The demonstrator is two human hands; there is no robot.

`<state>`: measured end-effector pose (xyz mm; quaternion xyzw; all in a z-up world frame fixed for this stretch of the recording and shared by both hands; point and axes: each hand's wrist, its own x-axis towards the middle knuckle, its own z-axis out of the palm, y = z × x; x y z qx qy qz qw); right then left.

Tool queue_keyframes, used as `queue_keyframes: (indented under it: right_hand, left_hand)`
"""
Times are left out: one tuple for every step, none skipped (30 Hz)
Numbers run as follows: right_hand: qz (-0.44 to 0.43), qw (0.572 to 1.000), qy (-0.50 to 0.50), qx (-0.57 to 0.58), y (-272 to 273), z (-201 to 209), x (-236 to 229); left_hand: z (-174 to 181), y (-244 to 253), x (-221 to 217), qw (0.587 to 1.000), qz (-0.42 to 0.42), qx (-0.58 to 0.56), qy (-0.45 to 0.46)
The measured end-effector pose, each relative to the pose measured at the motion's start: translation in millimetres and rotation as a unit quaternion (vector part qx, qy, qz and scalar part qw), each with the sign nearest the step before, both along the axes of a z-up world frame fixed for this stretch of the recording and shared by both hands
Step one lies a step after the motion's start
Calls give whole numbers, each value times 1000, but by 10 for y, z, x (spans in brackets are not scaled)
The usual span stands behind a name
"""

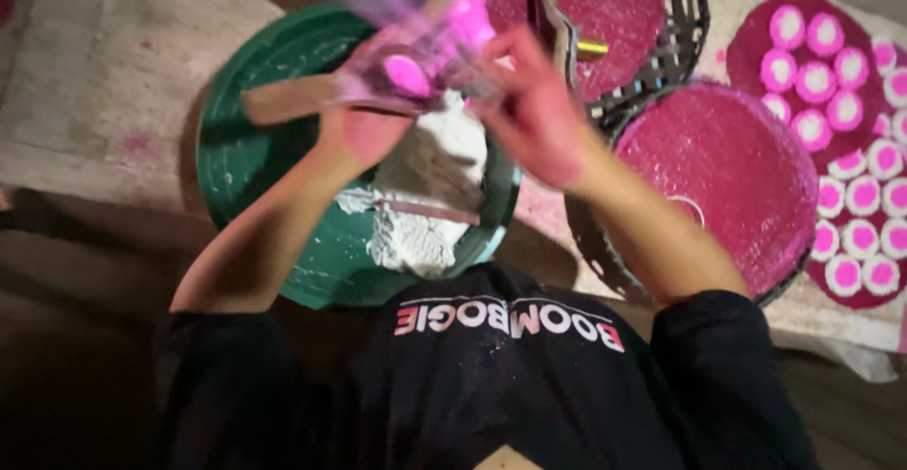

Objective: The person scoops pink paste into a metal ring mold, presses it down with a wooden tool, and then applies a white paste center to form layered circular decorations. The finished pieces are placed on a tray.

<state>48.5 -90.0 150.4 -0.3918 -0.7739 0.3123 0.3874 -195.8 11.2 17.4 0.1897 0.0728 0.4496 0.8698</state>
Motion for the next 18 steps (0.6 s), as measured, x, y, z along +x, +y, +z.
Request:
queue_keyframes:
  right_hand:
    - [18,999,48,3,102,64,122]
    - [-34,999,7,-2,234,120,281]
    - [-87,996,-35,-4,414,154,465]
    - [-99,991,-72,-49,611,146,655]
    - [-111,983,-109,-97,803,97,858]
    - [-73,982,-148,-87,1091,-39,963]
    - [-36,979,-186,-80,1389,-240,987]
    - [-63,938,-339,-43,1678,-441,985]
    - [-89,872,-481,1,1966,-586,993]
    - [-90,858,-502,64,2212,-697,1016]
    - [-89,840,-520,123,2420,-816,1000]
    - [-87,820,-536,183,2620,-909,953]
    - [-118,814,-553,130,2840,-965,877]
    - [-148,806,-568,77,3077,-994,781]
    - [-177,793,-583,23,3304,-1007,698]
    - [-175,776,-606,20,3485,-1036,638]
    - [-174,759,-626,16,3633,-1096,557]
    - [-173,742,-647,12,3751,-1152,507]
  left_hand:
    - [57,0,-186,1000,15,10,25]
    - [100,-13,-374,907,155,227,318]
    - [142,11,-562,669,272,405,560]
    - [167,59,-730,694,297,381,534]
    - [167,86,-890,718,319,355,507]
    - [148,109,-1012,674,364,364,530]
    - [103,108,-1079,628,405,370,552]
    - [60,104,-1127,642,407,347,549]
    - [50,134,-1172,655,412,325,544]
    - [49,167,-1202,667,417,302,539]
    - [42,149,-1242,623,416,313,584]
    - [43,118,-1284,576,413,322,627]
    - [51,83,-1324,527,409,330,668]
    - [60,47,-1358,569,399,281,663]
    - [61,14,-1365,609,386,229,654]
    - [60,-12,-1367,648,372,176,641]
    - [59,-30,-1384,647,387,190,629]
    - [56,-40,-1392,646,402,204,616]
